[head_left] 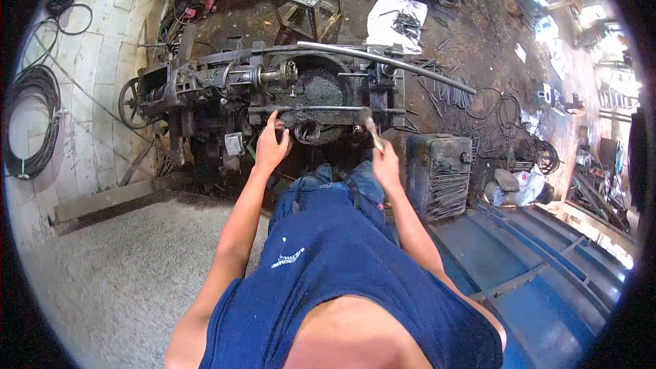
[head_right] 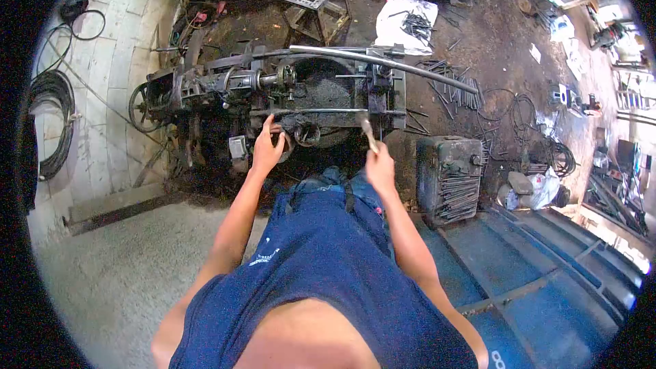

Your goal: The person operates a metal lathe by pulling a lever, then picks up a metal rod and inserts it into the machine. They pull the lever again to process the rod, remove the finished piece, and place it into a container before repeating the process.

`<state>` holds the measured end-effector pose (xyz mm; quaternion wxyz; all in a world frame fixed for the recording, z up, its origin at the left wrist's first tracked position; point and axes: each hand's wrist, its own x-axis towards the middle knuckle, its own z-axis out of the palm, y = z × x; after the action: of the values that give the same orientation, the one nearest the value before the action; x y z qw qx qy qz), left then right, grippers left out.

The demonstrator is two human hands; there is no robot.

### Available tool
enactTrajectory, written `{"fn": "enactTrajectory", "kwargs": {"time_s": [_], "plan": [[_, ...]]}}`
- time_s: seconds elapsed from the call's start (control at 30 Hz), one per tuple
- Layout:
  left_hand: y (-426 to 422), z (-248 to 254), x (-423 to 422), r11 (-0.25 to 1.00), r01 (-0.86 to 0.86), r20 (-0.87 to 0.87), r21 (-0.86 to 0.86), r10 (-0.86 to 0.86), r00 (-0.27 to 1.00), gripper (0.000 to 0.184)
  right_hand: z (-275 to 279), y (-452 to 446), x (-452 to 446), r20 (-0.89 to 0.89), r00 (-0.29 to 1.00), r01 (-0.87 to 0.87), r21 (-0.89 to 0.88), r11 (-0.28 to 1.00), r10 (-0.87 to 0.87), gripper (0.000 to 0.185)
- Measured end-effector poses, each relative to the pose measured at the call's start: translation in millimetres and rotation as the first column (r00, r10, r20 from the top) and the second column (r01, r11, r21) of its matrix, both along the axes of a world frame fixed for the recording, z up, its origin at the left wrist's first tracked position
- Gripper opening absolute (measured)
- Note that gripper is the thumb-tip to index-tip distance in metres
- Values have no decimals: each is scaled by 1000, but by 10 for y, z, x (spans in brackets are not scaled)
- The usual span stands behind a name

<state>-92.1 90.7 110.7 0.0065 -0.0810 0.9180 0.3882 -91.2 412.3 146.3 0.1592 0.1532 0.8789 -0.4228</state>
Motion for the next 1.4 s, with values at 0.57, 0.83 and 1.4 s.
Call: {"fn": "enactTrajectory", "kwargs": {"time_s": [0.57,0.83,1.4], "plan": [[-431,91,142,999,-20,26,48,19,999,63,16,-1098,-920,-81,973,-190,259,947,217,56],[-395,92,121,999,-21,6,42,20,1000,62,-236,-1090,-794,-34,984,-156,304,940,174,58],[-371,125,62,996,-19,26,83,17,1000,60,-101,-1022,-652,0,987,-155,216,964,159,55]]}}
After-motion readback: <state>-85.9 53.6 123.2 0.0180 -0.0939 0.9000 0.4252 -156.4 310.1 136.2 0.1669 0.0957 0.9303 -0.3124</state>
